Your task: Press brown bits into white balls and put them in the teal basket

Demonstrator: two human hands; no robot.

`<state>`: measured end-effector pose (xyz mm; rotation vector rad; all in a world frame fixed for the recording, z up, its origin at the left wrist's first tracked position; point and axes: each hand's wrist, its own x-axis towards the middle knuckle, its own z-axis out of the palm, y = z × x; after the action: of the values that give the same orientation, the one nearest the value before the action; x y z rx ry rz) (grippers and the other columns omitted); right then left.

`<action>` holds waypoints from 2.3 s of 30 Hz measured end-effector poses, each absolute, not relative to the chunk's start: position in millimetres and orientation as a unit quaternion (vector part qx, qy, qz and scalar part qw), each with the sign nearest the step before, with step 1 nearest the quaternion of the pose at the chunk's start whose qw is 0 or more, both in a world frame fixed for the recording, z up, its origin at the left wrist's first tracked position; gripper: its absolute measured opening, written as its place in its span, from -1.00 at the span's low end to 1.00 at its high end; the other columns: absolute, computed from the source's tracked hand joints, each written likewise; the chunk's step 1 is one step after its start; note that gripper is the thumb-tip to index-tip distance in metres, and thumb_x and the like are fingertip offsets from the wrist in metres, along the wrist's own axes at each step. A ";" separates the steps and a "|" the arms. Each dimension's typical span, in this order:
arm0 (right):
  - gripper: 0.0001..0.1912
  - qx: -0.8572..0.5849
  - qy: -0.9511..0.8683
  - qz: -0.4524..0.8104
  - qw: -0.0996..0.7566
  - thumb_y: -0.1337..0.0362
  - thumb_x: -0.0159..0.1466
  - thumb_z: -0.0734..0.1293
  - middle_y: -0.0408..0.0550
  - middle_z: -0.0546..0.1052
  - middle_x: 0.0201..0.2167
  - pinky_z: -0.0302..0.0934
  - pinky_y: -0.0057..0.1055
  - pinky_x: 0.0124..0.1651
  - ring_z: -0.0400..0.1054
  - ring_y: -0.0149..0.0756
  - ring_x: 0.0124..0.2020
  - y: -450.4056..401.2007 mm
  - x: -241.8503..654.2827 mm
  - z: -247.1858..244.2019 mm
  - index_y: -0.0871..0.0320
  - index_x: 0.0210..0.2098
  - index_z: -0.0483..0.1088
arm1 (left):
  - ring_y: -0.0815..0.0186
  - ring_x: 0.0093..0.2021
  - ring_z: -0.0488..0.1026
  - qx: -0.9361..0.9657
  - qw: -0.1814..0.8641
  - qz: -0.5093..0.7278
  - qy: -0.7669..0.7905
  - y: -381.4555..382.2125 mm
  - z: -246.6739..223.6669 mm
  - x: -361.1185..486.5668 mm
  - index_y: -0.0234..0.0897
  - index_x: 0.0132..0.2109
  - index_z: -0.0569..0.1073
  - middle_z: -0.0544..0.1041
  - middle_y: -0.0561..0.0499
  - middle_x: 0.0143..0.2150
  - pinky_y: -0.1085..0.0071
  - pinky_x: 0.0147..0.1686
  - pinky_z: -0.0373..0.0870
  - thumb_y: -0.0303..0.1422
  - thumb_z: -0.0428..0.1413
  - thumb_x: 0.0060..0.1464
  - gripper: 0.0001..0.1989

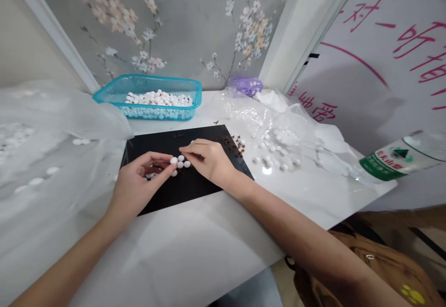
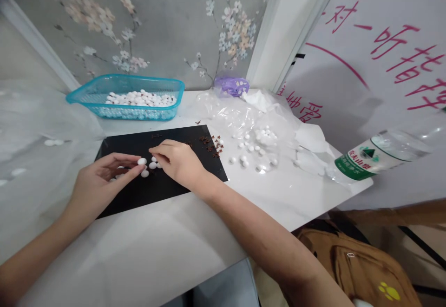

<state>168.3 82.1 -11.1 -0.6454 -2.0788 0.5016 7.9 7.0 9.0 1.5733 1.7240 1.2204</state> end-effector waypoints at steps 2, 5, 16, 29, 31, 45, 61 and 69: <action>-0.77 -0.252 -0.833 0.217 0.442 0.36 0.28 0.20 -0.02 0.46 -0.30 0.25 -0.52 -0.28 0.36 -0.43 -0.33 81.8 168.1 -11.8 0.23 -0.26 0.49 | 0.32 -0.36 0.50 0.582 0.259 0.446 0.629 7.0 9.3 8.0 -0.19 -0.27 0.49 0.55 0.04 -0.34 0.45 -0.31 0.44 -0.19 0.21 -0.12 -0.76; -0.75 -0.245 -0.839 0.225 0.431 0.40 0.27 0.17 -0.01 0.45 -0.27 0.25 -0.52 -0.29 0.36 -0.45 -0.34 80.7 167.9 -11.5 0.23 -0.22 0.48 | 0.33 -0.36 0.50 0.582 0.266 0.447 0.625 7.1 9.7 8.1 -0.19 -0.27 0.50 0.56 0.04 -0.34 0.46 -0.32 0.45 -0.20 0.21 -0.11 -0.76; -0.72 -0.252 -0.844 0.222 0.419 0.44 0.20 0.18 -0.13 0.46 -0.37 0.20 -0.55 -0.35 0.26 -0.51 -0.48 72.7 167.6 -4.7 0.24 -0.11 0.36 | 0.30 -0.35 0.52 0.565 0.286 0.453 0.628 8.3 8.4 8.4 -0.19 -0.26 0.52 0.58 0.03 -0.33 0.43 -0.28 0.48 -0.17 0.22 -0.12 -0.74; -0.82 -0.247 -0.848 0.200 0.423 0.44 0.23 0.15 -0.13 0.44 -0.35 0.13 -0.57 -0.40 0.22 -0.52 -0.51 68.9 168.0 -0.8 0.20 -0.21 0.32 | 0.30 -0.35 0.51 0.548 0.296 0.461 0.633 7.6 12.1 9.5 -0.18 -0.29 0.52 0.58 0.05 -0.36 0.43 -0.27 0.47 -0.15 0.23 -0.13 -0.74; -0.86 -0.239 -0.854 0.190 0.422 0.44 0.24 0.15 -0.13 0.42 -0.37 0.12 -0.56 -0.41 0.22 -0.51 -0.49 68.2 167.5 -1.9 0.19 -0.26 0.30 | 0.31 -0.36 0.51 0.547 0.294 0.459 0.635 7.3 12.2 9.6 -0.17 -0.30 0.52 0.58 0.05 -0.37 0.44 -0.28 0.47 -0.15 0.23 -0.13 -0.75; -0.88 -0.196 -0.869 0.211 0.402 0.47 0.23 0.10 -0.11 0.36 -0.35 0.17 -0.52 -0.30 0.25 -0.44 -0.34 67.2 168.6 -3.7 0.16 -0.31 0.19 | 0.27 -0.34 0.52 0.550 0.286 0.452 0.642 6.2 11.4 8.3 -0.19 -0.34 0.52 0.58 0.04 -0.41 0.40 -0.26 0.48 -0.14 0.23 -0.14 -0.76; -0.88 -0.200 -0.877 0.202 0.388 0.37 0.27 0.15 -0.12 0.28 -0.33 0.14 -0.49 -0.30 0.20 -0.44 -0.34 66.3 166.8 -9.5 0.11 -0.34 0.03 | 0.27 -0.36 0.51 0.537 0.315 0.464 0.630 7.1 15.1 9.8 -0.20 -0.38 0.51 0.58 0.03 -0.40 0.40 -0.27 0.48 -0.14 0.25 -0.17 -0.75; -0.86 -0.206 -0.874 0.191 0.396 0.34 0.30 0.11 -0.06 0.32 -0.30 0.18 -0.45 -0.26 0.23 -0.40 -0.31 63.6 164.9 -7.7 0.10 -0.38 0.00 | 0.28 -0.36 0.51 0.530 0.315 0.470 0.631 5.8 18.3 11.8 -0.19 -0.38 0.51 0.58 0.03 -0.39 0.43 -0.31 0.48 -0.15 0.26 -0.20 -0.75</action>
<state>164.9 63.6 -7.7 -0.5216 -2.2157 0.4844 11.8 5.8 18.3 1.3971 1.6635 1.2373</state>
